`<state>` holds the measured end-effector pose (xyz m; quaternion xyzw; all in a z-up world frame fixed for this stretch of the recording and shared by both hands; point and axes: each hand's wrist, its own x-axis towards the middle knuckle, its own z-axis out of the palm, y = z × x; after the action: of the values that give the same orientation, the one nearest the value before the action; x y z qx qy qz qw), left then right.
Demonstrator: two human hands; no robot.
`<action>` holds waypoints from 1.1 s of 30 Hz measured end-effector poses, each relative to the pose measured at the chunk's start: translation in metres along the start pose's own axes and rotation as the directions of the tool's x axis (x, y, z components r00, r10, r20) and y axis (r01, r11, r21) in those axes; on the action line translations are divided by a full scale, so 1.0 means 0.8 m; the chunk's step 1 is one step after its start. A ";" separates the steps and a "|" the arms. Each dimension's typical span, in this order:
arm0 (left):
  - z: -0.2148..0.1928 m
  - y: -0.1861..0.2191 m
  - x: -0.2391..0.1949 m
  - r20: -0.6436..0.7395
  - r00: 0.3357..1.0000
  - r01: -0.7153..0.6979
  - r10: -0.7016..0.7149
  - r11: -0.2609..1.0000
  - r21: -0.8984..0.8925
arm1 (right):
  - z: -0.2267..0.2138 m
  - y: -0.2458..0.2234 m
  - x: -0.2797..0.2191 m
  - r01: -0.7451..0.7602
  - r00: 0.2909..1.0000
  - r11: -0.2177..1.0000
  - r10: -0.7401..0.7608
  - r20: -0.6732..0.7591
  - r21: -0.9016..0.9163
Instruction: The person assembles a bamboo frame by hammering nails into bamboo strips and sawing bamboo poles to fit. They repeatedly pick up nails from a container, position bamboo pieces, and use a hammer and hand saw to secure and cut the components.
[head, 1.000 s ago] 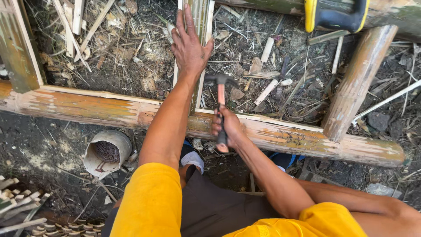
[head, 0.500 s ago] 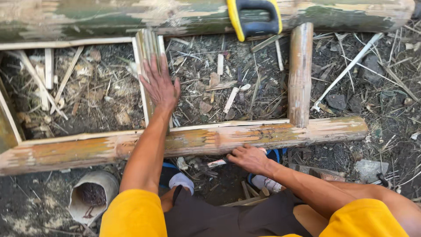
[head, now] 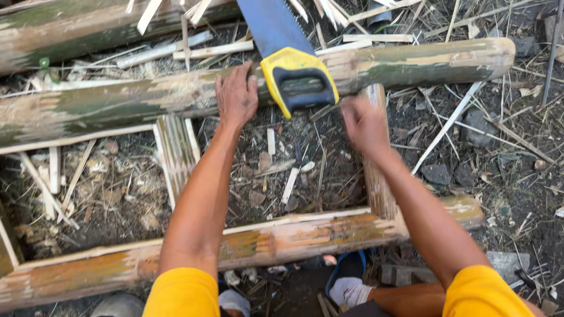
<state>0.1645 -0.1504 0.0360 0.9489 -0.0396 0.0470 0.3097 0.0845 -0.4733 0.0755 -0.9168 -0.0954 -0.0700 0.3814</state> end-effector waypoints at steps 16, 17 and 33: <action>0.028 -0.006 0.042 -0.206 0.978 0.044 0.026 0.943 0.330 | 0.090 0.209 0.288 0.019 0.647 0.930 0.268 0.714 -0.366; 0.028 -0.007 0.041 -0.206 0.978 0.047 0.023 0.943 0.330 | 0.103 0.217 0.289 -0.009 0.623 0.939 0.274 0.733 -0.343; 0.036 -0.018 0.039 -0.241 0.970 0.044 0.027 0.957 0.285 | -0.010 0.340 0.248 0.056 0.873 0.879 0.187 0.451 -0.473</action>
<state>0.1988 -0.1572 0.0085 0.9712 0.0100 0.1663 0.1707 0.3392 -0.6429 -0.0654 -0.9723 -0.1356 0.1533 0.1129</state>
